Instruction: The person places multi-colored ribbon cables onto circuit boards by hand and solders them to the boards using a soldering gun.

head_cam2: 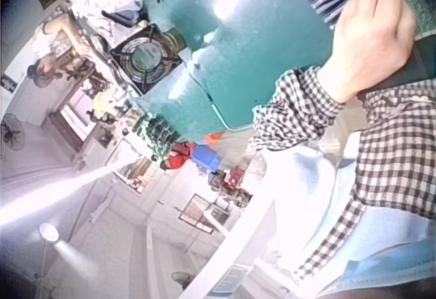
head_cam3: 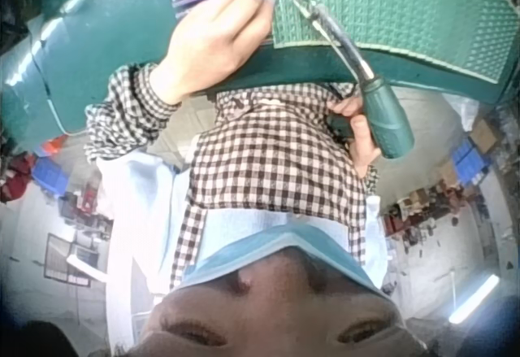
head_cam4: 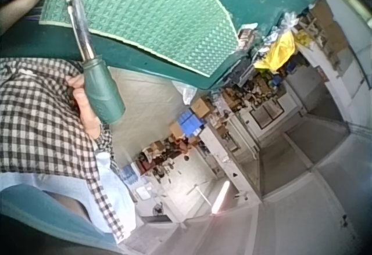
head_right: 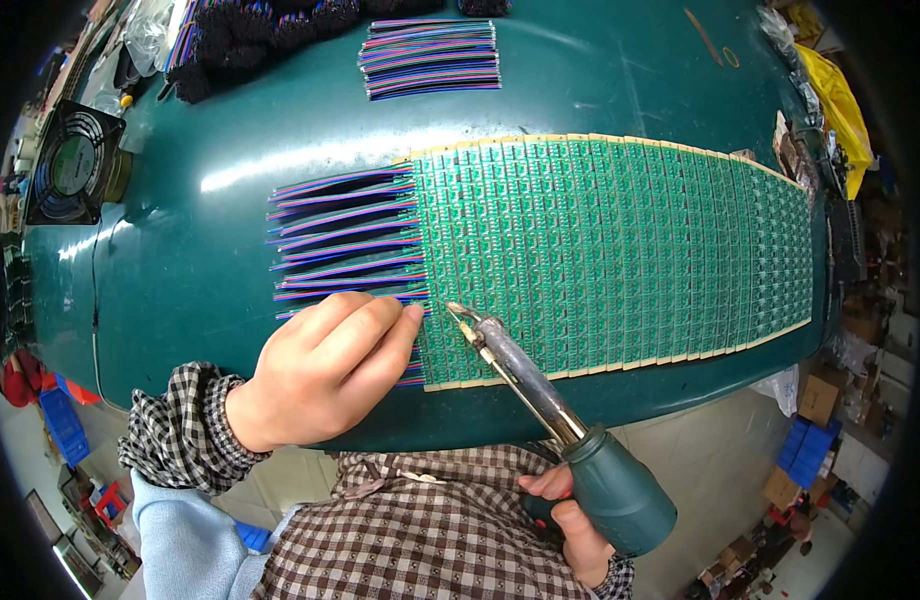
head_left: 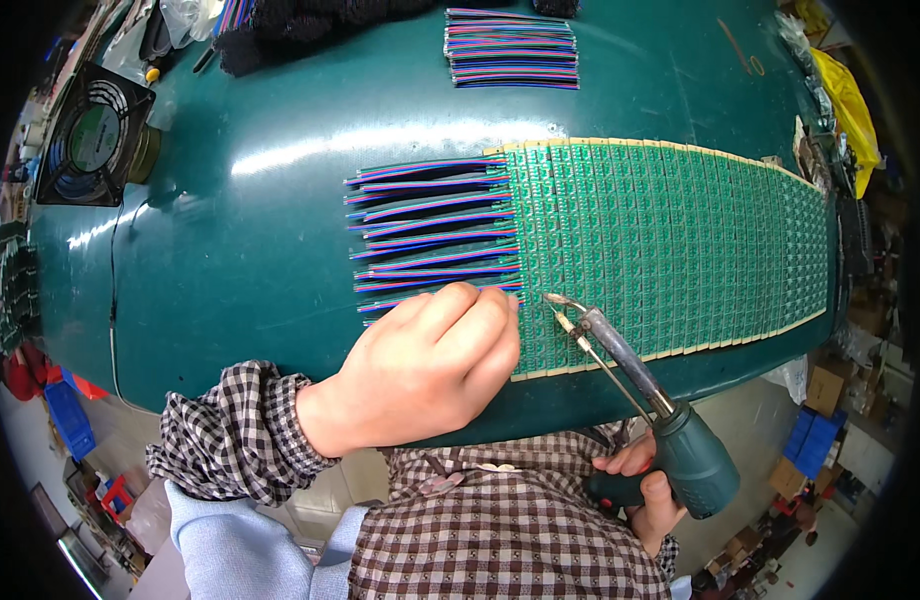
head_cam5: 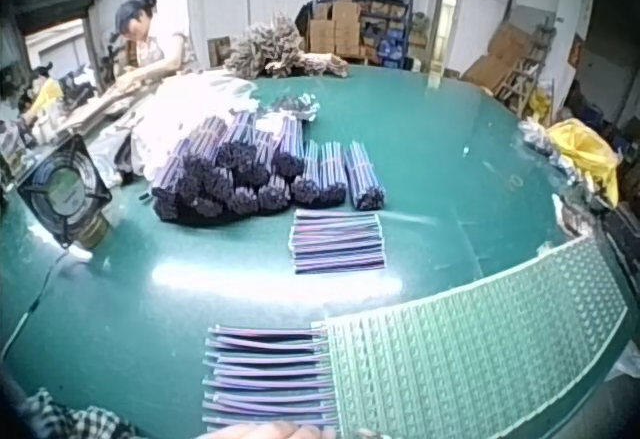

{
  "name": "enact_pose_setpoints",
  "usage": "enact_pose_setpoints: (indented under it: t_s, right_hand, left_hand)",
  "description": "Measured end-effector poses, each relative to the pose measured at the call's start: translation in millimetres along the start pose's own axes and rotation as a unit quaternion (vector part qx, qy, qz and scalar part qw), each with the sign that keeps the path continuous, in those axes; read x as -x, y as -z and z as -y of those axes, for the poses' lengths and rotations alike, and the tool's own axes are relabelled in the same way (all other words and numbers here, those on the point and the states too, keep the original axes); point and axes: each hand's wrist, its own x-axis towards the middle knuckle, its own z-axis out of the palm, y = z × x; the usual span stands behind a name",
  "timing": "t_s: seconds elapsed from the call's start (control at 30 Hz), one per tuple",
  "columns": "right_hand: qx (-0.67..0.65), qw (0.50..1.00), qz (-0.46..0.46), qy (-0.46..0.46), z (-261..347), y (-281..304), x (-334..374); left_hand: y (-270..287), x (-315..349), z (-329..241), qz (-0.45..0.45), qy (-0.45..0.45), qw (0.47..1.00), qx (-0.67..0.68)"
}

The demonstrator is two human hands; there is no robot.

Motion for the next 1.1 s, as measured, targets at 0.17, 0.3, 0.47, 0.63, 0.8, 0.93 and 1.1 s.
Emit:
enact_pose_setpoints:
  t_s: [0.17,0.3,0.47,0.63,0.8,0.93,1.1]
  right_hand:
    - [-0.027,1.000,0.012,0.000,-3.0,7.0,-5.9]
    - [-0.087,0.996,-0.007,0.027,3.1,9.6,-16.8]
    - [-0.166,0.983,-0.059,0.055,4.8,21.9,-27.8]
    - [-0.188,0.975,-0.071,0.097,-1.6,39.3,-46.6]
    - [-0.239,0.970,0.017,0.045,8.6,45.3,-39.0]
    - [-0.242,0.969,-0.017,0.037,12.9,51.9,-43.2]
    - [-0.233,0.971,-0.019,0.052,11.1,61.8,-52.3]
  left_hand:
    - [-0.2,-3.4,0.8,-0.008,-0.007,1.000,-0.012]
    - [3.3,-6.4,1.8,0.003,-0.021,0.999,-0.044]
    - [42.5,-20.9,-7.9,-0.008,0.054,0.998,0.042]
    - [42.7,-104.2,51.1,-0.051,0.095,0.990,0.092]
    - [-12.9,-123.9,109.7,-0.016,0.164,0.986,0.025]
    - [-21.6,-138.9,94.3,-0.026,0.160,0.987,0.010]
    - [-23.0,-144.8,98.5,-0.020,0.157,0.987,-0.003]
